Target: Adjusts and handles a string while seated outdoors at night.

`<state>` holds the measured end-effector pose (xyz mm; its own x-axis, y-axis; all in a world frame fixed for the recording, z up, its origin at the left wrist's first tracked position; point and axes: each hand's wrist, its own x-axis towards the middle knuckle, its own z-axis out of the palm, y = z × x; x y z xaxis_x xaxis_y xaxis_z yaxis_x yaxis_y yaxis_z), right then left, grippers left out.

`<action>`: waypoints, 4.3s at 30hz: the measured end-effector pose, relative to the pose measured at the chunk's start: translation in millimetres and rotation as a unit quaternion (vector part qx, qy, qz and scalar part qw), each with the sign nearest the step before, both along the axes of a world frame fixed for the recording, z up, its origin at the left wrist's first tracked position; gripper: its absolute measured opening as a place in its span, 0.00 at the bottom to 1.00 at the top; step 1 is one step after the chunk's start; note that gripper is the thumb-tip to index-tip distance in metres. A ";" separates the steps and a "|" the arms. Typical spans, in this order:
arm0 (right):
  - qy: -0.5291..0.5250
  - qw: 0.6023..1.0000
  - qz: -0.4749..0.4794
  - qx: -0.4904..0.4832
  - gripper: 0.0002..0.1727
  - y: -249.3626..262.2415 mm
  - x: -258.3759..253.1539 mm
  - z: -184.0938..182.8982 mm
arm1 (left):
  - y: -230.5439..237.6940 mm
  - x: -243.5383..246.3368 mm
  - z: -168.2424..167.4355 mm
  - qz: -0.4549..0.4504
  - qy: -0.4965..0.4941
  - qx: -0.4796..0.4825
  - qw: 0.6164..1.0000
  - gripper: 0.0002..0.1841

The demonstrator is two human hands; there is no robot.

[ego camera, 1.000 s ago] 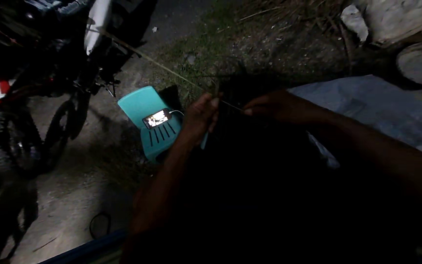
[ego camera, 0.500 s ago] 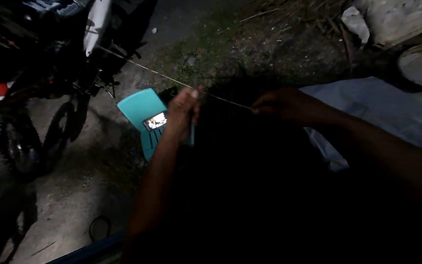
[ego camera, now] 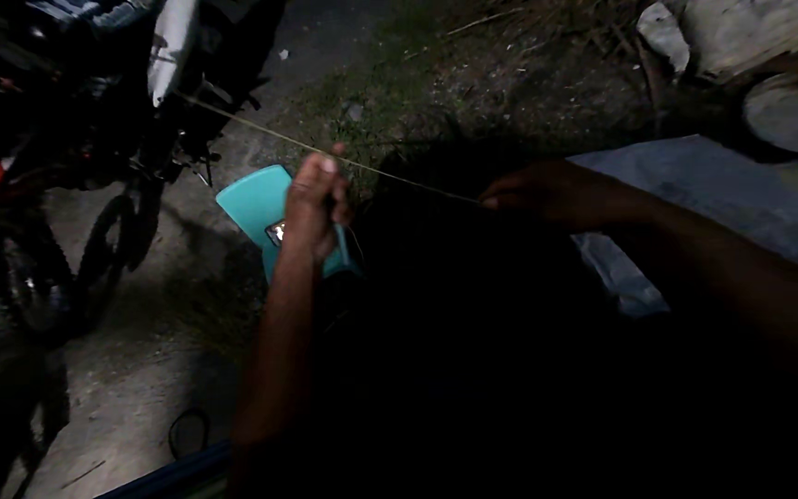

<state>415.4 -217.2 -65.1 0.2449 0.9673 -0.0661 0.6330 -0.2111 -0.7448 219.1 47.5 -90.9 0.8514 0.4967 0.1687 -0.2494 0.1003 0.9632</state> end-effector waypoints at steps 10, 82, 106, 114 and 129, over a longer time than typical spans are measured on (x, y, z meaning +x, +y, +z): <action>-0.029 0.999 -0.027 -0.020 0.12 -15.3 15.7 -3.5 | 24.7 -31.0 15.2 0.079 -0.064 -0.014 0.995 0.12; 0.059 0.998 -0.006 0.018 0.16 17.9 -7.8 -7.8 | -19.9 18.3 -17.3 -0.028 0.032 0.024 0.999 0.13; 0.070 0.997 -0.041 0.013 0.15 17.5 -38.8 -2.1 | -80.1 12.0 -24.1 -0.111 0.056 -0.006 0.992 0.14; 0.085 0.993 -0.080 0.035 0.12 12.6 -42.0 -6.3 | -76.6 8.3 -26.2 -0.067 0.058 0.002 0.996 0.13; 0.018 0.990 -0.095 0.104 0.09 24.1 -34.6 -17.6 | -81.1 15.1 -29.9 -0.077 0.085 0.046 0.992 0.10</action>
<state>380.8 -193.2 -82.8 0.4244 0.8979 0.1173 0.5692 -0.1638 -0.8057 234.2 -33.6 -120.8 0.9357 0.3485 0.0539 -0.0705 0.0351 0.9969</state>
